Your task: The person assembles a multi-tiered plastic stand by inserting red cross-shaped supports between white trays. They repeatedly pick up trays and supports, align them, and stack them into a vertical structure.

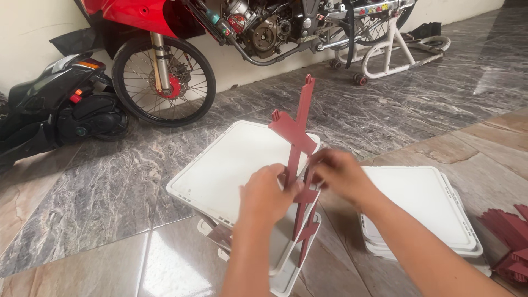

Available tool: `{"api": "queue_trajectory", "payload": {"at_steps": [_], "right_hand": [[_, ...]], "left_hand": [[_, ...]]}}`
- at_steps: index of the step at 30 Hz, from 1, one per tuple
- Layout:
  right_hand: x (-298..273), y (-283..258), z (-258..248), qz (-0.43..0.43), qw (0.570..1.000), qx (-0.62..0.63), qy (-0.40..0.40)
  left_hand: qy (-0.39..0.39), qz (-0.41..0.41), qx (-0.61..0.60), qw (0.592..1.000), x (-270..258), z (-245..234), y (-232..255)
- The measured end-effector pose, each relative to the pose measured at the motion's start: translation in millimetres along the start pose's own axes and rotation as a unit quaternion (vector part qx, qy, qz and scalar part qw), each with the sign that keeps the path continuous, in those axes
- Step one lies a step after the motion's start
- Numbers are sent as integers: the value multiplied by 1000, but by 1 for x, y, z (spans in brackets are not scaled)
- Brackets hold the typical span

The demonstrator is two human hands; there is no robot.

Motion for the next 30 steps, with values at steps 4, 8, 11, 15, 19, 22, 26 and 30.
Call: {"api": "queue_trajectory", "payload": {"at_steps": [4,8,11,15,19,22,26,30], "right_hand": [[5,3,-17,-101,982,-104,125],[-8,-9,-12,-282,922,-213,157],[-4,-3,-17,-219,941,-209,151],[-8,-5,-14,-160,950,-238,127],[-19,-12,4,-118,959,-226,127],[-31,-15,28,-122,962,-226,93],[-37,-20,49,-164,963,-208,47],[-22,-11,47,-101,986,-134,20]], "left_hand": [[58,22,-13,998,-1,0,11],[-20,61,-48,997,-1,-3,9],[-62,32,-47,996,-5,-9,-2],[-12,44,-34,998,-7,-19,-13],[52,58,42,996,-8,-26,-32],[158,21,132,978,-19,-37,-49],[252,-102,215,938,-33,-40,-68],[334,-98,114,931,-35,-16,-58]]}}
Point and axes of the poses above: each hand's wrist, its own x-axis towards the middle knuckle, its own z-axis out of the palm, y = z × x, the point moved 7 cm from there along x, towards the middle knuckle, and after that the axes turned 14 degrees about z, right-handed, at the moved point
